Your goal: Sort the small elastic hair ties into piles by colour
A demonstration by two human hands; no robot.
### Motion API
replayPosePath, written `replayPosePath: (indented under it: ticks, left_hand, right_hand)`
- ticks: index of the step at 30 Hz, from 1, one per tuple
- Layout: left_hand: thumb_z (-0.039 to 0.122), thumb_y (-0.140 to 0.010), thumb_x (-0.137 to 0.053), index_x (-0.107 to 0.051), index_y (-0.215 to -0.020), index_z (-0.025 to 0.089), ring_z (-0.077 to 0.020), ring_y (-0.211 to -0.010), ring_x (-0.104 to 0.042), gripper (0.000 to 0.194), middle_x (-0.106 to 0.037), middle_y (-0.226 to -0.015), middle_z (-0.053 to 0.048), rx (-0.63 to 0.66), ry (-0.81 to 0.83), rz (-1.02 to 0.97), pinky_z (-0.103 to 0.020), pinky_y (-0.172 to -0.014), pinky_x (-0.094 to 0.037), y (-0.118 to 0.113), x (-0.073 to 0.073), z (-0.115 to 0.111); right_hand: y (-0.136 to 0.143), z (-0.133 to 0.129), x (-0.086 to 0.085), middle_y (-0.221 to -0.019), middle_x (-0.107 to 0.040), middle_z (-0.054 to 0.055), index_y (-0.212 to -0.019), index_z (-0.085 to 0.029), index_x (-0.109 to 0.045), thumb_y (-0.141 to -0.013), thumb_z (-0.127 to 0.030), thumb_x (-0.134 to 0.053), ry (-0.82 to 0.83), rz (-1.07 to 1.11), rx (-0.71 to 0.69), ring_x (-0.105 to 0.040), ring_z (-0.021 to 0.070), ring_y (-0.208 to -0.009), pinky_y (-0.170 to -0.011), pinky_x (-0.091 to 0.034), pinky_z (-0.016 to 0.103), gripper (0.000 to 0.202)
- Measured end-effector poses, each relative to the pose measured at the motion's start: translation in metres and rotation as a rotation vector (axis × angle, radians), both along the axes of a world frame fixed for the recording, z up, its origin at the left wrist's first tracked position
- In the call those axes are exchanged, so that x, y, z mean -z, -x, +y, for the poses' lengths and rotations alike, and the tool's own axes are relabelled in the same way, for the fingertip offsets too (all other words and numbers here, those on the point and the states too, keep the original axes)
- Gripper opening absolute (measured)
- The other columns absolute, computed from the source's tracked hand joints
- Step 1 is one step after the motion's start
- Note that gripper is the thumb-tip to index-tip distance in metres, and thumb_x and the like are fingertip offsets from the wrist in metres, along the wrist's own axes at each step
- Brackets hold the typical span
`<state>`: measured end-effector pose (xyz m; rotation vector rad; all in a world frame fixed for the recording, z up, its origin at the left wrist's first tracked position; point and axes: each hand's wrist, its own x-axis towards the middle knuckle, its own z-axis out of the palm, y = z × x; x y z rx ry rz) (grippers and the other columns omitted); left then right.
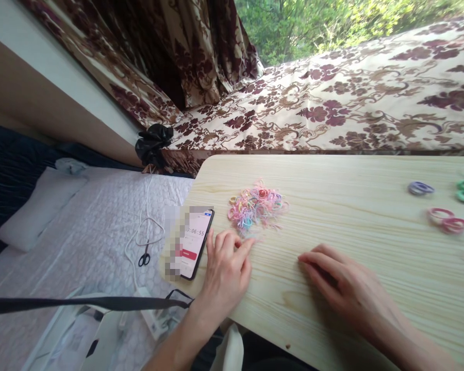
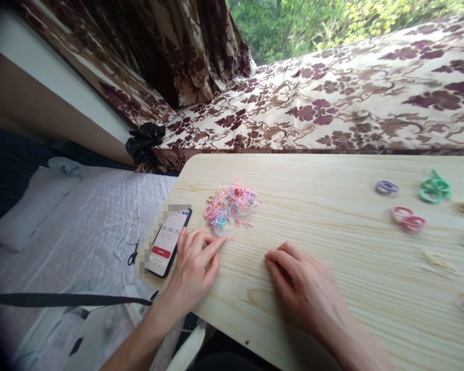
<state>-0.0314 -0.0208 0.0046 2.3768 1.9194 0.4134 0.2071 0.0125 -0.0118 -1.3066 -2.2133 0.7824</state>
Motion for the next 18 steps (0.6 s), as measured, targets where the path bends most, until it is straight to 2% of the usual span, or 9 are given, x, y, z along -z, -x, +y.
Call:
replayPosePath:
  ticks: [7,14,18]
  left_hand:
    - [0.011,-0.090,-0.052,-0.062,-0.118,0.021,-0.0227,-0.103,-0.054,0.032,-0.061,-0.097,-0.005,-0.032,-0.044,-0.047,-0.057,-0.113,-0.028,0.005,0.001,0.002]
    - [0.015,-0.090,-0.057,-0.063,-0.093,0.022,-0.0222,-0.100,-0.057,0.009,-0.065,-0.091,-0.002,-0.128,-0.087,-0.111,-0.057,-0.114,-0.026,0.003,0.003,0.014]
    - [0.015,-0.087,-0.062,-0.060,-0.084,0.021,-0.0222,-0.098,-0.057,0.007,-0.066,-0.088,-0.001,-0.168,-0.094,-0.106,-0.057,-0.114,-0.027,0.000,0.004,0.019]
  right_hand:
    - [0.000,0.000,-0.001,-0.087,-0.069,0.005,-0.090,-0.025,-0.069,-0.099,-0.038,-0.039,0.015,-0.011,0.000,-0.067,0.0157,-0.074,-0.059,-0.049,0.027,0.034]
    - [0.001,0.001,-0.002,-0.085,-0.069,0.004,-0.088,-0.025,-0.068,-0.099,-0.036,-0.041,-0.021,0.003,-0.008,-0.067,0.0148,-0.072,-0.058,-0.048,0.025,0.032]
    - [0.001,0.001,-0.002,-0.084,-0.069,0.003,-0.088,-0.025,-0.068,-0.099,-0.037,-0.041,-0.043,0.000,-0.005,-0.067,0.0150,-0.071,-0.058,-0.049,0.025,0.032]
